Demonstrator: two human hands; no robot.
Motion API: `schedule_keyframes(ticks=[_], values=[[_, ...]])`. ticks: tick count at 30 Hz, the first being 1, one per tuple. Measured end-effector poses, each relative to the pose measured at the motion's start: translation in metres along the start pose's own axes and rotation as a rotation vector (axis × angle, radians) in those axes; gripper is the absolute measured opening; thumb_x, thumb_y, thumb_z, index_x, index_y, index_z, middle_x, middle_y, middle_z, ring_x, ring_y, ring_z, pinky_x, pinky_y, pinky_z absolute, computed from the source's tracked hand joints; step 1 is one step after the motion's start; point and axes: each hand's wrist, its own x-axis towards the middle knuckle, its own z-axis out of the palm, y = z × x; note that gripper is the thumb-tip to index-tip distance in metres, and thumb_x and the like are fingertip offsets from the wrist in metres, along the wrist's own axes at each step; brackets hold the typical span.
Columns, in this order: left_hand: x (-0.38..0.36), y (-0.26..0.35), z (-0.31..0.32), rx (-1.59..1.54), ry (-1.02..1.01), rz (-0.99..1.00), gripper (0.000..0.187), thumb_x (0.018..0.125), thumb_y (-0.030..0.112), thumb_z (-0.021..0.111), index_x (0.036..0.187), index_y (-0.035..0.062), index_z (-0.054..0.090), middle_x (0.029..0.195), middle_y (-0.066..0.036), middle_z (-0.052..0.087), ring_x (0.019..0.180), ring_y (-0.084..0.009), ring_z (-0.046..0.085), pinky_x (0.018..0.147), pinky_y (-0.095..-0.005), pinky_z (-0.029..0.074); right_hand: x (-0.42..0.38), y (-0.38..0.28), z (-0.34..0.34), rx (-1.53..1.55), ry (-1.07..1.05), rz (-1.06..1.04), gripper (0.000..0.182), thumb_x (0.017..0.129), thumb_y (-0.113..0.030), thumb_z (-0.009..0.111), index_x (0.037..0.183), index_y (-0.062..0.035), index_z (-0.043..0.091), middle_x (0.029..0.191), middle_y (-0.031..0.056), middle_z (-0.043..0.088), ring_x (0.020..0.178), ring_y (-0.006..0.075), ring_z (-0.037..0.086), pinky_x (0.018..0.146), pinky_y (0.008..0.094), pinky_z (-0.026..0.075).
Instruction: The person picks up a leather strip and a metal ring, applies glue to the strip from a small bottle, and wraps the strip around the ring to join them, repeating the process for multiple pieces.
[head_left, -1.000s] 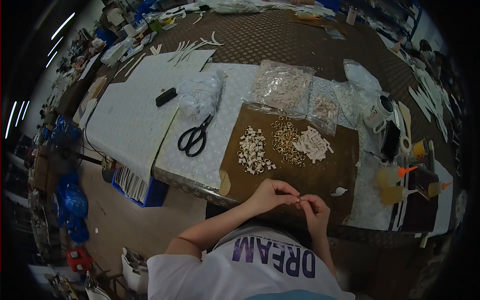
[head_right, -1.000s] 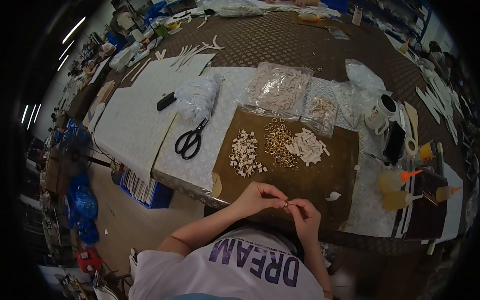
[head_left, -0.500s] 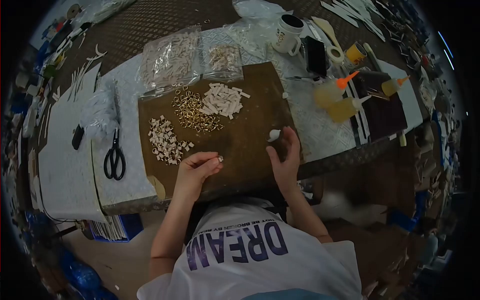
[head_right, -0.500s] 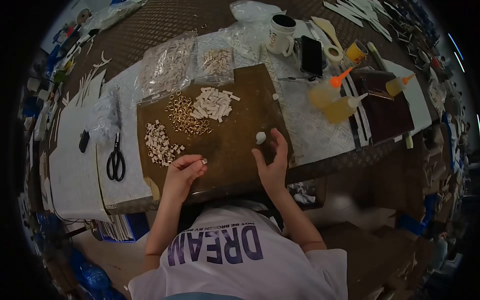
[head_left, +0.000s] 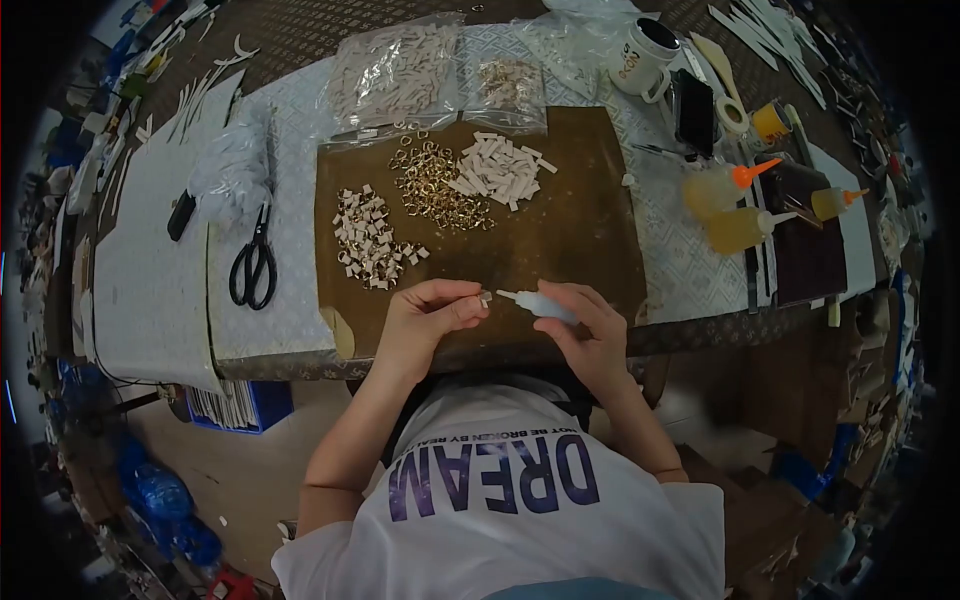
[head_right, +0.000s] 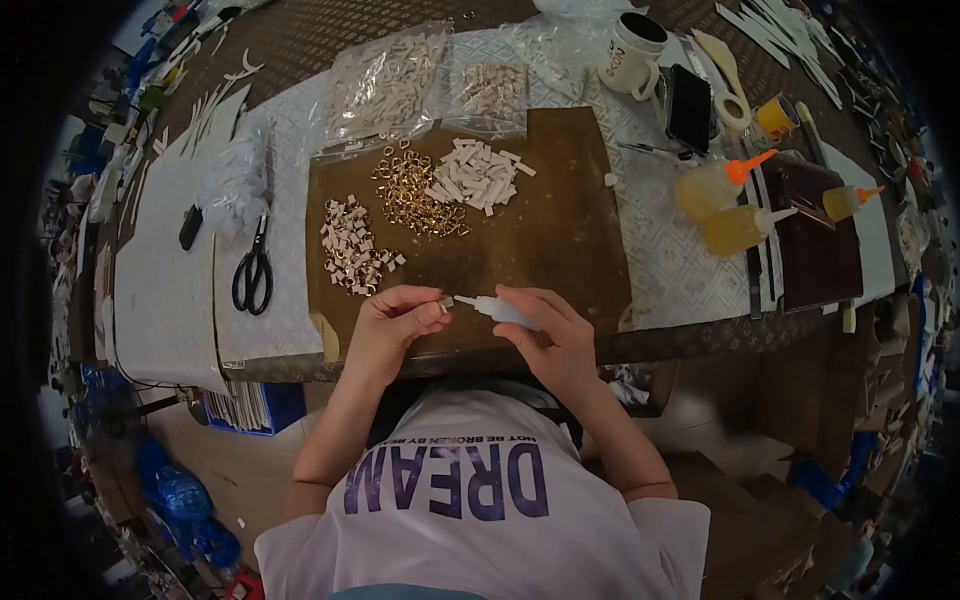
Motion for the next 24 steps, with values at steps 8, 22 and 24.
schedule_keyframes(ticks=[8,22,24], values=[[-0.003,0.002,0.003,0.042,0.01,0.035,0.019,0.081,0.003,0.067,0.099,-0.002,0.065,0.086,-0.01,0.068,0.078,-0.0141,0.065,0.071,-0.0236,0.053,0.0,-0.005,0.003,-0.115,0.004,-0.101,0.036,0.073,-0.003,0.073,0.107,-0.006,0.063,0.098,0.0099,0.062,0.082,0.0202,0.063,0.066,0.0285,0.053],[-0.005,-0.004,0.004,0.176,0.006,0.106,0.017,0.079,-0.001,0.067,0.096,-0.002,0.067,0.083,-0.009,0.068,0.076,-0.012,0.065,0.069,-0.0227,0.052,0.0,-0.021,0.001,-0.239,-0.077,-0.049,0.036,0.074,-0.004,0.072,0.108,-0.006,0.062,0.093,0.0088,0.06,0.077,0.0209,0.062,0.062,0.0288,0.052],[-0.006,-0.006,0.005,0.199,0.012,0.111,0.017,0.078,-0.002,0.067,0.095,-0.002,0.067,0.082,-0.009,0.068,0.076,-0.0118,0.064,0.069,-0.0226,0.052,0.001,-0.022,0.001,-0.29,-0.082,-0.091,0.035,0.075,-0.004,0.071,0.108,-0.0061,0.062,0.093,0.0091,0.06,0.076,0.0212,0.062,0.061,0.0286,0.052]])
